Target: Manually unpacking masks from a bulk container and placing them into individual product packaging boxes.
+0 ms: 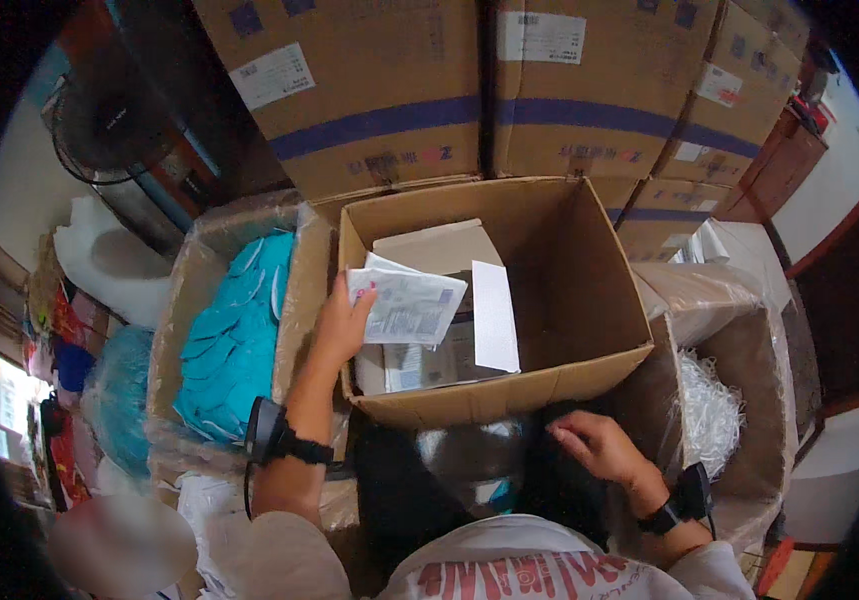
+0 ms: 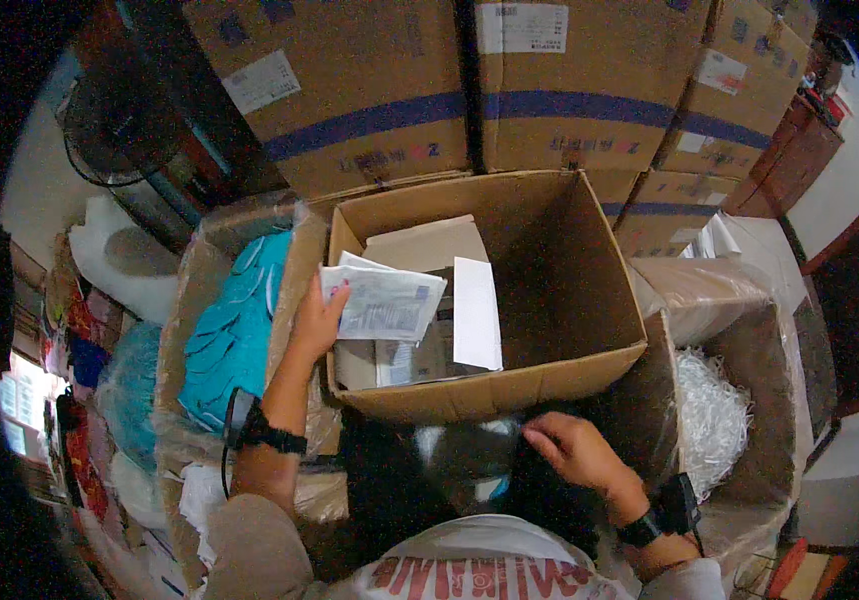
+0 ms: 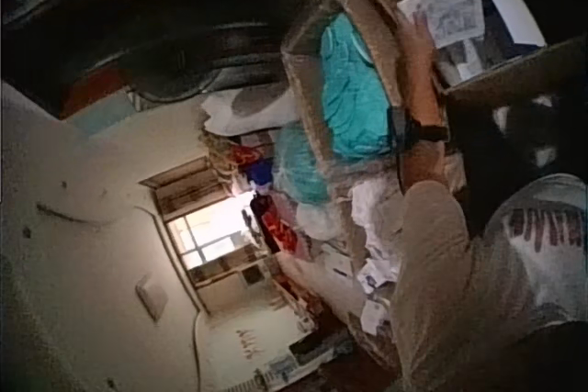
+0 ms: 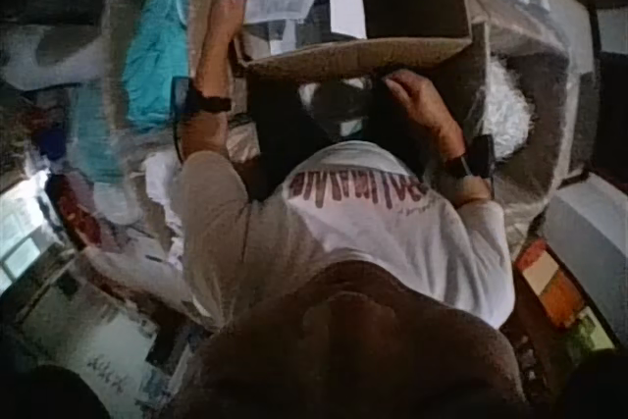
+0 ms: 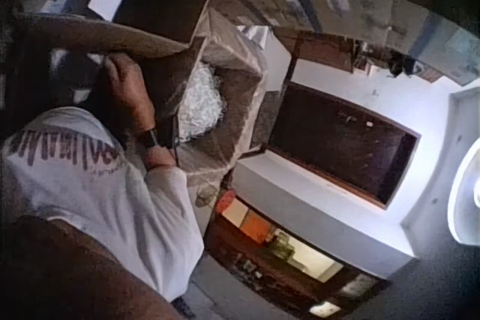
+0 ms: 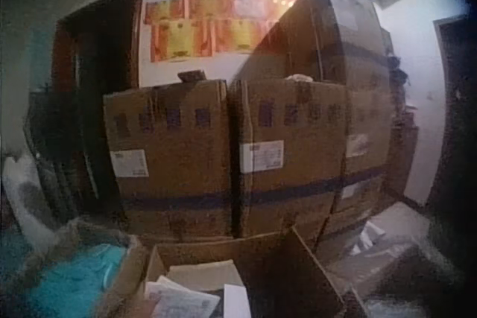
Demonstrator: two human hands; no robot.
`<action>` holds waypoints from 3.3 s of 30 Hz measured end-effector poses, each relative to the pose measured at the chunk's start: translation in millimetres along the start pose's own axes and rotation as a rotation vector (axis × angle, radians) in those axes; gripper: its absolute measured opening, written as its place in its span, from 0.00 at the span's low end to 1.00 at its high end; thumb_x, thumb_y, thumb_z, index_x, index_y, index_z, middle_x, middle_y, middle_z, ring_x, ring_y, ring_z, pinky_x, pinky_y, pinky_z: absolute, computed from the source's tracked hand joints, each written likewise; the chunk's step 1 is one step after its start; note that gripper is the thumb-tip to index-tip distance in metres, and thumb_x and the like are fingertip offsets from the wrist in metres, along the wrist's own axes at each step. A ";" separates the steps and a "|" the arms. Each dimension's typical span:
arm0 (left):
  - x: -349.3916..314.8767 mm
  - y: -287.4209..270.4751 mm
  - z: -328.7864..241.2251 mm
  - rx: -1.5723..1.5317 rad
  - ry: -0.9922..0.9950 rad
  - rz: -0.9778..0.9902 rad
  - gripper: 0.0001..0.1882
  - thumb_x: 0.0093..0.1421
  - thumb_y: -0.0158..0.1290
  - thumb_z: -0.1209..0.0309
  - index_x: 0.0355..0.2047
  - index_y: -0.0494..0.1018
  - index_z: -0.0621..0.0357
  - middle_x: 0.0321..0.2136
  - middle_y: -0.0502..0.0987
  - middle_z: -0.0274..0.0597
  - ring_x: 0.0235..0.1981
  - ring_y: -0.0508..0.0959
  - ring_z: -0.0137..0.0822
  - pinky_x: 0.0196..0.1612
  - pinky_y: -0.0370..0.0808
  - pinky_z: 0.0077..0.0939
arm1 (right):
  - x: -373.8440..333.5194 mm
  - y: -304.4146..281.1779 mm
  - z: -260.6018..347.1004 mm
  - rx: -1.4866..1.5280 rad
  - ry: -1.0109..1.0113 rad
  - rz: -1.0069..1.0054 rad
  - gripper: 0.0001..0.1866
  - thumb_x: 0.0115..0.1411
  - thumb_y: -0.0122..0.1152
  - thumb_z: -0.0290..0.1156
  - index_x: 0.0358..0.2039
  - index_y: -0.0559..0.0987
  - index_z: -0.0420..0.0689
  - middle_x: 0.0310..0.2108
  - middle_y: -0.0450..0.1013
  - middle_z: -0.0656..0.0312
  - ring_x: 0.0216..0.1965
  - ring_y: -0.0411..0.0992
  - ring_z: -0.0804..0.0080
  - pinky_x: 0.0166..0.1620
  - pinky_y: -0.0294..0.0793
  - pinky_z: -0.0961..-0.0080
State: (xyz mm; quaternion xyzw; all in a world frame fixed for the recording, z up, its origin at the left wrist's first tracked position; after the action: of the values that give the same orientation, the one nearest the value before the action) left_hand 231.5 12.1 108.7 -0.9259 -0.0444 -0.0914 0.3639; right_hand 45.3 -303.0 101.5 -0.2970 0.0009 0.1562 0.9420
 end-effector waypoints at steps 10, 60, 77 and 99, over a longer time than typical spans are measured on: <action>-108.5 -40.8 -71.4 -0.821 0.095 -0.054 0.24 0.56 0.49 0.72 0.52 0.56 0.64 0.43 0.67 0.40 0.44 0.67 0.30 0.48 0.62 0.23 | 39.4 -39.3 92.8 0.161 -0.313 -0.370 0.23 0.53 0.57 0.29 0.49 0.64 0.40 0.45 0.65 0.52 0.48 0.64 0.60 0.49 0.64 0.72; -267.3 95.2 -70.4 -0.646 -0.032 0.660 0.07 0.59 0.41 0.73 0.29 0.69 0.60 0.24 0.70 0.33 0.27 0.68 0.24 0.33 0.65 0.18 | -45.6 116.4 122.1 -0.900 -0.833 0.335 0.09 0.50 0.51 0.37 0.24 0.75 0.46 0.15 0.70 0.58 0.19 0.72 0.63 0.22 0.69 0.68; -260.7 38.9 -72.3 -0.241 0.102 0.474 0.11 0.59 0.41 0.65 0.26 0.68 0.58 0.23 0.71 0.47 0.29 0.72 0.49 0.31 0.67 0.37 | -17.3 154.3 101.4 -0.624 -0.553 0.582 0.17 0.57 0.43 0.44 0.26 0.74 0.46 0.20 0.72 0.54 0.25 0.71 0.52 0.29 0.70 0.61; -305.3 137.3 -30.6 -0.456 -0.129 0.546 0.14 0.60 0.39 0.63 0.32 0.68 0.62 0.29 0.73 0.51 0.33 0.73 0.47 0.36 0.67 0.33 | -57.8 178.5 55.9 -0.980 -0.752 0.605 0.04 0.45 0.52 0.31 0.21 0.76 0.49 0.18 0.72 0.60 0.22 0.73 0.64 0.22 0.71 0.68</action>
State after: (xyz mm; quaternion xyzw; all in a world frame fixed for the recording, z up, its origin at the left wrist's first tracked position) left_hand -51.3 -113.9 -22.3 -0.9648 0.2033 0.0602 0.1554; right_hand -67.4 -150.4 53.2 -0.6011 -0.3140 0.4873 0.5501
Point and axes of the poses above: each hand's wrist, its own x-axis towards the middle knuckle, its own y-axis out of the palm, z = x × y, the point moved 10 cm from there along x, towards the middle knuckle
